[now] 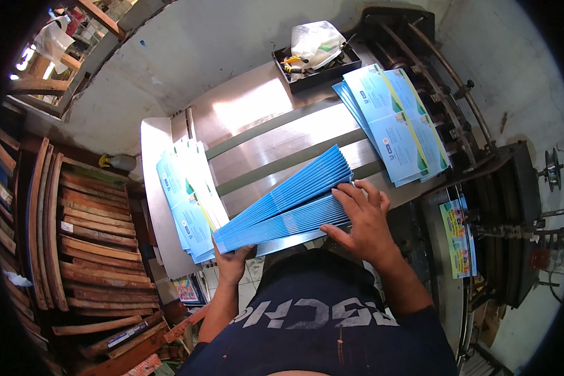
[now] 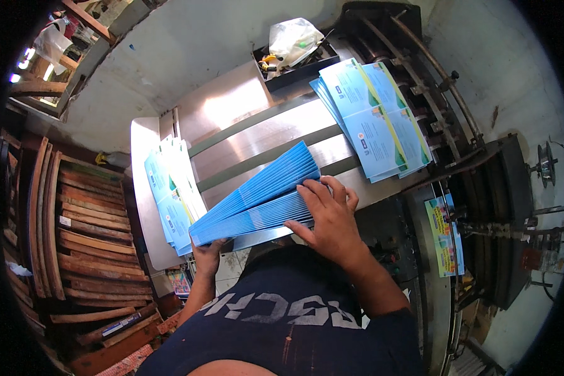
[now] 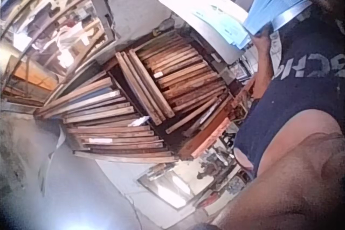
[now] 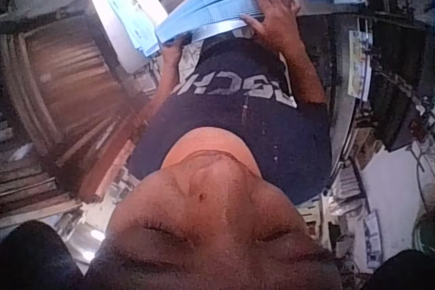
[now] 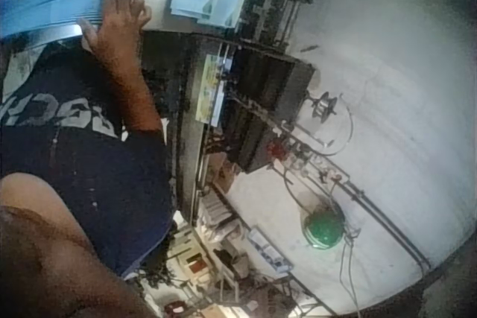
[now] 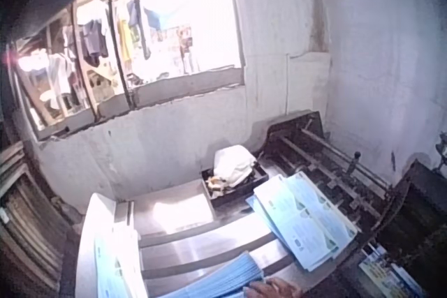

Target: The person stacks blue booklets on a metal machine bed, carries the stack to a side table, and then opens and turns the pages of several booklets one by one.

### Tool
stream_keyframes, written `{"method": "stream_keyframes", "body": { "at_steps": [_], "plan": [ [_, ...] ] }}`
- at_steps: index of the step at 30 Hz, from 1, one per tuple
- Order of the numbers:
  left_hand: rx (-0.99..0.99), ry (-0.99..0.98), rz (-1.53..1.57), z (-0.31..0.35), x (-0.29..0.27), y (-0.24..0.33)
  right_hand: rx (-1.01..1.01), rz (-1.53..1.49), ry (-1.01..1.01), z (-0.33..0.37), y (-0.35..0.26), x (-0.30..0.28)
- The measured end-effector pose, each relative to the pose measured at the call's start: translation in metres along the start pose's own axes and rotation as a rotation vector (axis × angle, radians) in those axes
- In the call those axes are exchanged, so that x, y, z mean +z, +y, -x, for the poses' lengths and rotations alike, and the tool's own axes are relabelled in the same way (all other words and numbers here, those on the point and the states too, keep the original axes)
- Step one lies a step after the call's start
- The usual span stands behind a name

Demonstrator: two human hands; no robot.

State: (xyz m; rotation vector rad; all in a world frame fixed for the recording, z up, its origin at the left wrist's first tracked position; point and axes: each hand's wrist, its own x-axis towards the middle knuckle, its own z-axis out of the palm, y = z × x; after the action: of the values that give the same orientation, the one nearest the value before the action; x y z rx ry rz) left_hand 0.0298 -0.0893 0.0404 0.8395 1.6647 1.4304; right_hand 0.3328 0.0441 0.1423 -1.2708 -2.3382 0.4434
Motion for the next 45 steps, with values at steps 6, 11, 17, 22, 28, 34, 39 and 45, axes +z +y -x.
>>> {"method": "stream_keyframes", "body": {
  "at_steps": [6, 11, 17, 22, 28, 34, 39, 45],
  "plan": [
    [0.024, -0.025, -0.094, 0.000, -0.009, -0.011, 0.281, -0.186, 0.020, -0.022, 0.003, 0.002],
    [0.062, 0.001, -0.034, 0.006, -0.001, -0.007, 0.285, -0.103, 0.122, -0.037, -0.006, 0.007],
    [0.029, -0.014, -0.030, 0.005, -0.007, -0.018, 0.166, 0.194, 0.168, -0.044, -0.015, 0.010],
    [0.123, -0.022, -0.117, 0.003, -0.009, -0.025, 0.116, 0.209, 0.022, -0.050, -0.010, 0.005],
    [0.162, -0.026, -0.089, 0.003, -0.006, -0.021, 0.230, 0.066, -0.034, -0.050, -0.009, 0.008],
    [0.207, -0.027, -0.174, 0.002, -0.004, -0.010, 0.358, 0.031, -0.106, -0.055, -0.011, 0.006],
    [0.257, -0.052, -0.155, 0.002, -0.005, -0.012, 0.355, -0.132, -0.133, -0.058, -0.001, 0.001],
    [0.237, -0.028, -0.187, 0.003, -0.004, -0.010, 0.291, -0.346, -0.187, -0.057, 0.005, -0.011]
  ]
}}
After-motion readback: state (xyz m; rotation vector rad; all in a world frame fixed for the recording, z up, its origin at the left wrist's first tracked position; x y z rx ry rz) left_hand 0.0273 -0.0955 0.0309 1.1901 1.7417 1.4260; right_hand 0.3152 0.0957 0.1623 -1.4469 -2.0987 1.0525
